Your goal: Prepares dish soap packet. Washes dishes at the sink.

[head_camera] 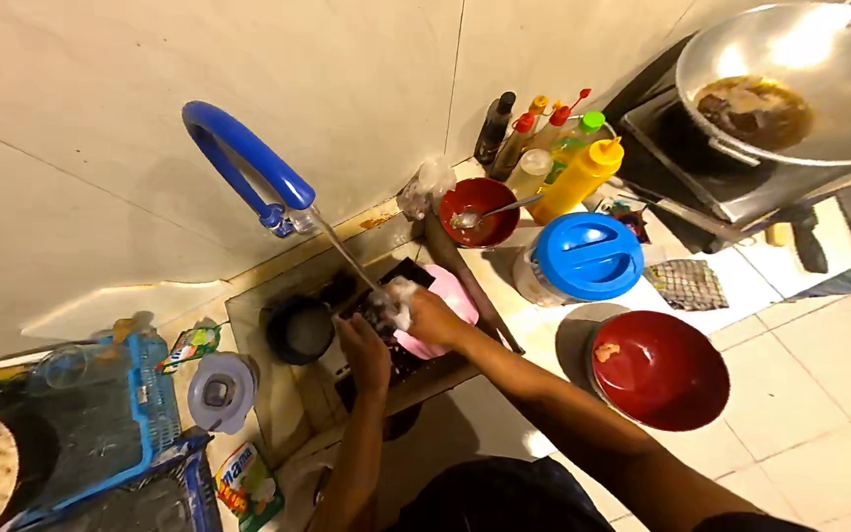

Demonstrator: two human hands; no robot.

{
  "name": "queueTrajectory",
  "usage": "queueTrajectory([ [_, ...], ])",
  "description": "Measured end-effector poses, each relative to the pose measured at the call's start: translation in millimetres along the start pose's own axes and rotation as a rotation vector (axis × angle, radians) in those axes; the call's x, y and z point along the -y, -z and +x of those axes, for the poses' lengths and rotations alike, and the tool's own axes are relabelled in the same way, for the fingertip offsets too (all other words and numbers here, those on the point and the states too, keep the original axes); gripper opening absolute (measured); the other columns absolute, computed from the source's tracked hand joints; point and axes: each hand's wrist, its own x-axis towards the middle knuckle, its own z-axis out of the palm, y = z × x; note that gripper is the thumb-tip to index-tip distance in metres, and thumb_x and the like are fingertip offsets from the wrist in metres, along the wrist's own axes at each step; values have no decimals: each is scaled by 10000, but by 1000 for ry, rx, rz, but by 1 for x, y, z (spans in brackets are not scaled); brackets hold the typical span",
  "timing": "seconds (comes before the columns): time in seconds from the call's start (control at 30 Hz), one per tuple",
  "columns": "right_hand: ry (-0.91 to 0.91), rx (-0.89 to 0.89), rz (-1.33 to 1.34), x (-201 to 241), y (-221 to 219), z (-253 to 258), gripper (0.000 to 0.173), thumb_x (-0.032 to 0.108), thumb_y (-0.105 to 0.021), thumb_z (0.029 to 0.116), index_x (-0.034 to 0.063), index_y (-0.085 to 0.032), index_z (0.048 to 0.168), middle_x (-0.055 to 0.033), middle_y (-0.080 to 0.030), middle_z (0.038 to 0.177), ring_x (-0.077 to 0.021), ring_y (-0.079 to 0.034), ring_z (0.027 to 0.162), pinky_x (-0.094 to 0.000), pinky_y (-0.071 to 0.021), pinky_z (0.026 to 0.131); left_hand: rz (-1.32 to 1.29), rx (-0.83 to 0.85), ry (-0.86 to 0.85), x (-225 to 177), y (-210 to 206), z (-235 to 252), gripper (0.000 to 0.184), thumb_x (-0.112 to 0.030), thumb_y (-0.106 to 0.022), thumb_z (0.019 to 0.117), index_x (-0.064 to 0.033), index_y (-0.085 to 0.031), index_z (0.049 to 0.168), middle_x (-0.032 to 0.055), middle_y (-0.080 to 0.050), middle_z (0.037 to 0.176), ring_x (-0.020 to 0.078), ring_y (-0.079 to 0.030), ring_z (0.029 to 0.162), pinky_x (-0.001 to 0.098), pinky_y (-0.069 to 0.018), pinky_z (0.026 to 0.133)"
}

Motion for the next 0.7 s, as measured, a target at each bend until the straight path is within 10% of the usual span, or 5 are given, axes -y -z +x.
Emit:
queueTrajectory([
  [0.13, -229, -3, 25, -34, -30, 27, 465, 323, -654, 1007, 43, -605, 1375, -231, -617, 1348, -406, -605, 1239, -619, -476, 1040, 42, -68, 41, 3, 33, -21, 523, -197, -338, 1128, 111, -256, 1543, 344, -469, 1436, 327, -589, 1241, 409, -506, 1027],
  [0.23, -179, 60, 36, 23, -51, 6, 503, 452, -612, 1010, 47, -645, 1305, -216, -677, 1228, -386, -644, 1170, -590, -491, 1021, 85, -78, 62, 16, 43, -19, 533, -195, -340, 1126, 132, -259, 1539, 357, -442, 1480, 382, -480, 1383, 448, -375, 1160],
  [0.37, 16, 11, 86, 24, -63, -3, 481, 452, -628, 996, 53, -690, 1258, -198, -693, 1204, -362, -661, 1142, -575, -513, 1004, 30, -104, 56, 27, 64, -28, 469, -187, -341, 1123, 125, -368, 1473, 305, -557, 1326, 287, -614, 1182, 410, -511, 1014],
  [0.5, -282, -21, 7, -33, -68, 34, 565, 466, -596, 1022, 54, -578, 1408, -246, -572, 1399, -442, -557, 1287, -636, -469, 1030, -31, -103, 59, 23, 70, -45, 447, -195, -325, 1130, 96, -383, 1465, 255, -586, 1241, 205, -670, 996, 361, -581, 867],
  [0.7, 31, 16, 142, 61, -90, 4, 524, 529, -605, 989, 90, -674, 1269, -149, -661, 1249, -325, -651, 1137, -566, -531, 957, -24, -105, 82, 45, 68, -36, 417, -194, -340, 1123, 105, -457, 1390, 245, -610, 1200, 226, -644, 1055, 392, -541, 939],
])
